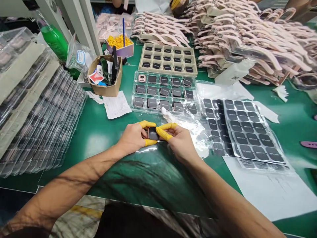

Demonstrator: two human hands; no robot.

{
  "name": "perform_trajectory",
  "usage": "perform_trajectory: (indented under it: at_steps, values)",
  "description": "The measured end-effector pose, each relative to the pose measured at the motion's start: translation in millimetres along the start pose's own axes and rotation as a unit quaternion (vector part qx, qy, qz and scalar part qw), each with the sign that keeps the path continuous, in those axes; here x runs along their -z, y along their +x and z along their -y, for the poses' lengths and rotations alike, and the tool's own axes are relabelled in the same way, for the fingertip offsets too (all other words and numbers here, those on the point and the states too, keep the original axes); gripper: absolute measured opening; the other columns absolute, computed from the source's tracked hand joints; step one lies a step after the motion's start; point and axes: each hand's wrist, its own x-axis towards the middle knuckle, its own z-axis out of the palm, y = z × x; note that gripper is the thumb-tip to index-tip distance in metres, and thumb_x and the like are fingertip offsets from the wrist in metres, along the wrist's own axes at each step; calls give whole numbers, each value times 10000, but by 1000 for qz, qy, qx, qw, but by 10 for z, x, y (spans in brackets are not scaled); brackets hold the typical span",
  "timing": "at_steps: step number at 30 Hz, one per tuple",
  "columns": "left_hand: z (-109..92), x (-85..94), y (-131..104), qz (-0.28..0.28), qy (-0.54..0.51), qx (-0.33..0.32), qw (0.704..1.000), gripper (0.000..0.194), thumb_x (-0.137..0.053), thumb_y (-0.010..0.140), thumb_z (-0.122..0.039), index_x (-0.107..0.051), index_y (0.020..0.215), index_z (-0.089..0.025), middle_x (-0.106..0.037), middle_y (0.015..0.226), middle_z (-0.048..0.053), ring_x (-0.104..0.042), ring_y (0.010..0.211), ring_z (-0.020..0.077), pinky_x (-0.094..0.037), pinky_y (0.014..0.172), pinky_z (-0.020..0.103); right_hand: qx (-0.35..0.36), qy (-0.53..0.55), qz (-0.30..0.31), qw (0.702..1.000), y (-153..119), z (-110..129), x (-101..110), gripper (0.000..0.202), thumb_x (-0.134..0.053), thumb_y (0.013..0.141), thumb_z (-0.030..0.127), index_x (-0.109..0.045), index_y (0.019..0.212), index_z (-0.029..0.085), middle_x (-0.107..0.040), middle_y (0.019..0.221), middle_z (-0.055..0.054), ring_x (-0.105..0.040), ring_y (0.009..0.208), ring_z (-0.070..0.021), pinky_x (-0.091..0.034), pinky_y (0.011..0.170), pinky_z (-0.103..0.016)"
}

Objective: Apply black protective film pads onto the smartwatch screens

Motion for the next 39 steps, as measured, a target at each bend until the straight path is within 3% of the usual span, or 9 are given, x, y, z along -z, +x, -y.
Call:
perform_trajectory:
  at_steps: [9,17,25,28,30,32,35,37,39]
  values:
    - [-3,-10,-1,-2,9,1,1000,507,-896,672,-263,-820,1170,-213,-748,693,-31,-684,698,157,-516,690,256,-7,1,-21,1000,-3,-7,-6,538,-1041,430,526,-759,757,204,-772,735,-25,-704,707,-161,-619,693,-291]
    - [-27,9,-15,3,24,0,1000,541,-890,684,-239,-799,1217,-209,-738,688,-49,-675,684,138,-488,671,243,2,-16,-12,1000,-9,-33,5,547,-1020,491,558,-753,808,202,-778,782,-25,-710,751,-169,-607,741,-309]
    - [26,-20,4,8,-42,21,999,551,-909,667,-270,-786,1200,-208,-768,733,-12,-731,734,190,-575,745,311,58,-15,-51,997,-2,-128,38,558,-935,682,544,-624,1050,263,-631,934,40,-674,713,-136,-600,657,-302]
    - [41,30,-15,-11,-183,33,983,652,-949,590,-265,-753,1207,-184,-799,887,34,-745,787,197,-617,802,346,138,-86,-72,984,-9,-177,39,358,-714,918,568,-612,1111,285,-589,955,22,-642,698,-141,-568,598,-309]
    - [-6,117,21,-39,-259,20,965,705,-959,592,-312,-718,1242,-180,-799,1078,72,-753,875,205,-632,866,382,234,-206,-17,950,-17,-201,14,266,-628,992,503,-656,1136,282,-618,943,-5,-631,730,-163,-551,636,-329]
    - [-112,235,190,-62,-225,-31,972,675,-951,636,-347,-714,1249,-193,-762,1234,90,-741,1013,230,-623,939,417,339,-353,72,869,-16,-211,-28,231,-611,1008,438,-709,1131,268,-661,940,-39,-634,787,-203,-531,683,-363]
    - [-350,424,794,-83,11,-140,987,542,-976,629,-308,-770,1117,-195,-680,1403,102,-617,1311,294,-531,1113,445,412,-498,140,750,7,-199,-78,247,-598,1017,401,-748,1145,253,-711,942,-67,-630,825,-242,-486,677,-383]
    - [-505,531,1350,-98,152,-160,970,489,-975,651,-262,-767,1082,-159,-662,1415,115,-532,1406,296,-433,1213,443,421,-522,135,730,28,-184,-82,263,-586,1026,414,-758,1154,261,-723,917,-55,-629,802,-235,-475,651,-380]
    - [-616,625,1869,-76,264,-116,955,422,-912,763,-266,-743,1116,-106,-689,1336,115,-494,1417,263,-382,1243,433,429,-516,128,730,46,-181,-66,254,-587,1023,425,-768,1143,294,-732,896,-37,-641,777,-227,-491,633,-380]
